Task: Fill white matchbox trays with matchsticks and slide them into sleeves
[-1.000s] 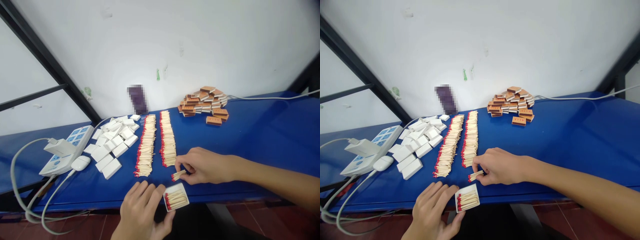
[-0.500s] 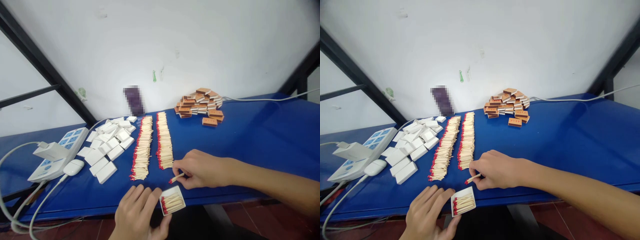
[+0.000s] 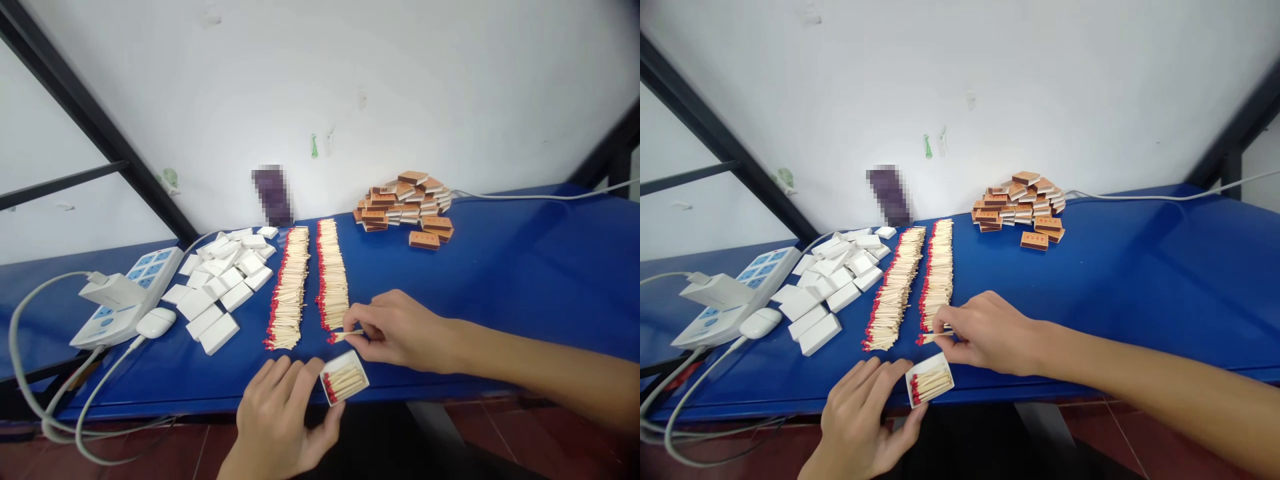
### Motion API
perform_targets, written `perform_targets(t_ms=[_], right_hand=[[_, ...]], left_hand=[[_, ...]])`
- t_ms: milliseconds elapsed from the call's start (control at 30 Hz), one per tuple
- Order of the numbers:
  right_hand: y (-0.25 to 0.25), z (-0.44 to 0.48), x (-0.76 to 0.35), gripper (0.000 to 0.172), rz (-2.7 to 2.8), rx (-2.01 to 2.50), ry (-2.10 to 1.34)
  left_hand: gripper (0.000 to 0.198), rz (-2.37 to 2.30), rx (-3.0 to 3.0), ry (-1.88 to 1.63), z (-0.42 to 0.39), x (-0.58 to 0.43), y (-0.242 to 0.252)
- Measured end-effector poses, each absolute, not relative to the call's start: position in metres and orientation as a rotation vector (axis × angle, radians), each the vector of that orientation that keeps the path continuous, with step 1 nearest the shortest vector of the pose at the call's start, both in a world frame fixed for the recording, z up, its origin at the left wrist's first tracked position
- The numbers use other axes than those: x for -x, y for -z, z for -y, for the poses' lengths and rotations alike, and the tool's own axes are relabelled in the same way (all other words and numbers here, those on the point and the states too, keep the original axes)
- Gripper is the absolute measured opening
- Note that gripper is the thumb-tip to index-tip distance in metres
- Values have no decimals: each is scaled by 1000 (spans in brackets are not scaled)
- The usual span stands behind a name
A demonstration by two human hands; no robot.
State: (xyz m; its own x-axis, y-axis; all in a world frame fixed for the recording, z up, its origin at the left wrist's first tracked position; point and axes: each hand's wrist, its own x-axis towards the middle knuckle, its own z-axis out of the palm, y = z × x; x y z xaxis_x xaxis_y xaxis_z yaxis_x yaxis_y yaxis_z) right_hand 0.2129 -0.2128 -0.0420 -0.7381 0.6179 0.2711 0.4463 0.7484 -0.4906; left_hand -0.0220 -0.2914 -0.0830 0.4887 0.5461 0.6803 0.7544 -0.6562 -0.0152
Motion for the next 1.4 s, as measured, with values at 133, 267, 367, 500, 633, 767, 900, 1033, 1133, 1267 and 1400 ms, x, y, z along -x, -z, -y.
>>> perform_targets(t_ms=[133, 267, 367, 500, 633, 767, 900, 1033, 1133, 1267, 1400], right_hand=[[42, 218, -212, 7, 2563, 689, -692], [47, 221, -209, 5, 2617, 677, -629], [51, 222, -207, 6, 2607, 674, -614], [51, 224, -207, 8, 2540, 597, -596], [49, 226, -206, 9, 2402, 490, -495], [50, 226, -204, 12, 2420, 465, -442], [55, 224, -204, 10, 2511, 528, -421], [54, 223, -206, 11, 2571, 567, -420], [49, 223, -207, 12, 2634, 619, -484], [44, 223, -208, 14, 2697, 631, -678], [44, 223, -207, 16, 2656, 622, -758]], left_hand=[[23, 1122, 2422, 934, 292, 22, 85], [23, 1138, 2420, 925, 293, 22, 86], [23, 1146, 2435, 928, 292, 22, 86], [23, 1147, 2423, 930, 292, 22, 86], [24, 1137, 2397, 936, 292, 21, 86], [24, 1152, 2415, 929, 293, 21, 85], [24, 1147, 2402, 930, 292, 21, 86], [25, 1141, 2402, 930, 292, 21, 88], [26, 1135, 2411, 928, 293, 22, 87], [25, 1117, 2426, 928, 293, 22, 86], [25, 1120, 2463, 926, 292, 23, 85]])
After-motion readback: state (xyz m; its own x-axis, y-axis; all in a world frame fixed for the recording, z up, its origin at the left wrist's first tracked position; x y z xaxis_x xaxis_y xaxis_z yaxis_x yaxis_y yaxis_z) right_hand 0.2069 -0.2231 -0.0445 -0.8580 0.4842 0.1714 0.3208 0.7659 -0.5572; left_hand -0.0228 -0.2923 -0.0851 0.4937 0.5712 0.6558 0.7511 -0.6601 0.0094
